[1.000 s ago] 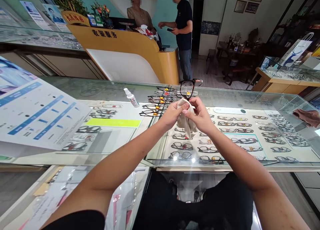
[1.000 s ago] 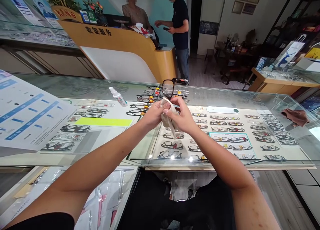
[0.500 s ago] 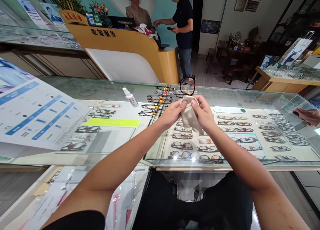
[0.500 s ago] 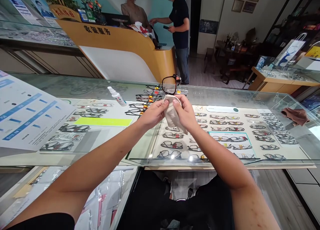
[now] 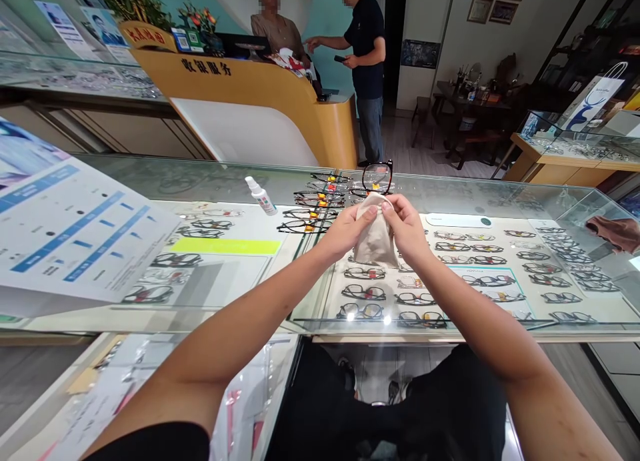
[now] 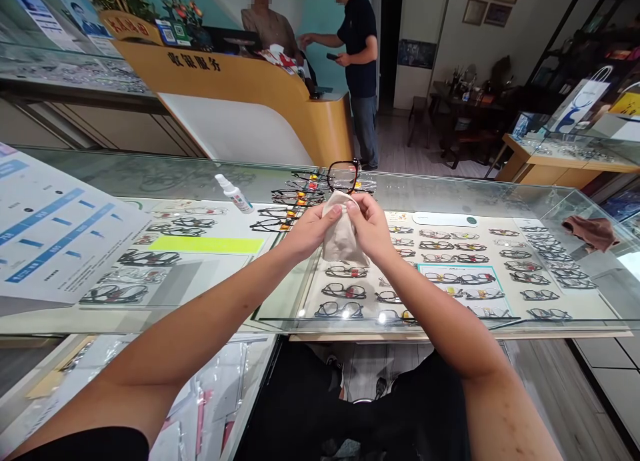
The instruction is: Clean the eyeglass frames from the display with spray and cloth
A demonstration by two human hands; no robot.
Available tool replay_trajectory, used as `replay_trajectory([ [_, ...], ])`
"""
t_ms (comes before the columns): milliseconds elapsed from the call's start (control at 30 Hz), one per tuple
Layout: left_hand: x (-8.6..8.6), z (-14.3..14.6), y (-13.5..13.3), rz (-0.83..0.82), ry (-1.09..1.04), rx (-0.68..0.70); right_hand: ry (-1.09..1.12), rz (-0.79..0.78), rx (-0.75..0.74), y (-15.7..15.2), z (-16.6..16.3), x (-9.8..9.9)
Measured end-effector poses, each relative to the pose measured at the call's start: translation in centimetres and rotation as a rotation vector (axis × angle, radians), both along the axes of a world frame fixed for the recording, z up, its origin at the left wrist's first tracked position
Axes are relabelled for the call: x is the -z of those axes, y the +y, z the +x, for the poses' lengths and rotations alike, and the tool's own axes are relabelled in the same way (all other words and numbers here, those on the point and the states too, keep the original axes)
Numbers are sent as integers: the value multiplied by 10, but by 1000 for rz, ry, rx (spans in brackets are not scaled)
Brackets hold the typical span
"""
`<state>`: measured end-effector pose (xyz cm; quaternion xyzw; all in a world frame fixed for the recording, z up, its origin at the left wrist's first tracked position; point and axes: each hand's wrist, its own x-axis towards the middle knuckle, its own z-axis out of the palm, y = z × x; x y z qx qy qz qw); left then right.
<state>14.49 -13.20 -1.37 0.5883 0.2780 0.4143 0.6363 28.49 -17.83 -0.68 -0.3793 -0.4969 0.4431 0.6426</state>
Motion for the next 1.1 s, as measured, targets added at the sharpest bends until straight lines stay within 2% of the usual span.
replay_trajectory([
  [167, 2, 3, 0, -63, -44, -48, 5, -8, 15, 1, -1, 3],
  [367, 7, 5, 3, -121, -115, -9, 8, 7, 57, 3, 1, 5],
  [567, 5, 4, 3, -106, -157, -28, -127, 86, 22, 1, 1, 3],
  [833, 4, -3, 9, -113, -133, 110, -276, 192, 76, -5, -1, -1],
  [1100, 5, -1, 5, -315, -130, 113, -162, 126, 78, -4, -2, 1],
])
